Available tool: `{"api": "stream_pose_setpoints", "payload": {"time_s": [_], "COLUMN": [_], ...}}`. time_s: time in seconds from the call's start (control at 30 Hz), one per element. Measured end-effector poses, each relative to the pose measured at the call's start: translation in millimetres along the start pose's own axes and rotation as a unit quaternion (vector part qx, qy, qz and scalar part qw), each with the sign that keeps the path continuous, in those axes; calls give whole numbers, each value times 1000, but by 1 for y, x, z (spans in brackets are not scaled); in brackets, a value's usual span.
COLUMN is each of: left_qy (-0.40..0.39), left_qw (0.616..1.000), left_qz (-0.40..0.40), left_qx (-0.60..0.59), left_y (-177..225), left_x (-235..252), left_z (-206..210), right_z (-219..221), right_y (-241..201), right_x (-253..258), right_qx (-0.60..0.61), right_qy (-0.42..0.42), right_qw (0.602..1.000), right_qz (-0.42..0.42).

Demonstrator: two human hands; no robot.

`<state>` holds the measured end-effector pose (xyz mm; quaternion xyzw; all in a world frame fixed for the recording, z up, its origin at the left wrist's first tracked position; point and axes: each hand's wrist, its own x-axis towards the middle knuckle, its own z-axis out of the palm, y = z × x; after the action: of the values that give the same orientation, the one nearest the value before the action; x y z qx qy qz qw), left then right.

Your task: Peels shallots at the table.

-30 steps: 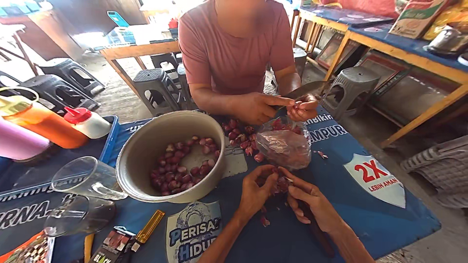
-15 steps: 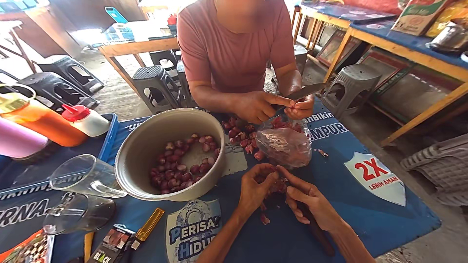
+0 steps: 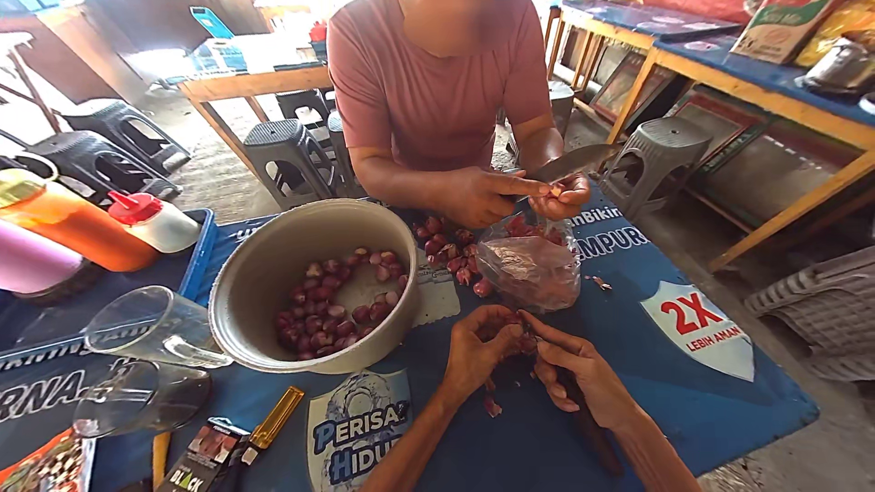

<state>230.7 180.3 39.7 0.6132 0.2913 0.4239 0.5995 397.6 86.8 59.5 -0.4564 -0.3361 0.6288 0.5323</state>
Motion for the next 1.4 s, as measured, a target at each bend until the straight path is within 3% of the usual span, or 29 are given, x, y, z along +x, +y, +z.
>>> {"api": "stream_pose_setpoints", "payload": {"time_s": [0.37,0.63,0.9,1.4], "left_qy": [-12,22,44,33], "left_qw": [1000,1000,999,999], "left_qz": [8,7,8,22], "left_qx": [3,-11,-11,-28], "left_y": [0,0,2,1], "left_x": [1,0,-1,-2], "left_z": [0,3,3,3], "right_z": [2,3,0,0], "right_y": [2,2,2,1], "right_x": [0,0,0,0], "right_qx": [4,2,-23,-17], "right_qy": [18,4,-60,15], "right_qw": [1000,1000,998,1000], "right_qz": [-19,-18,-16,-3]}}
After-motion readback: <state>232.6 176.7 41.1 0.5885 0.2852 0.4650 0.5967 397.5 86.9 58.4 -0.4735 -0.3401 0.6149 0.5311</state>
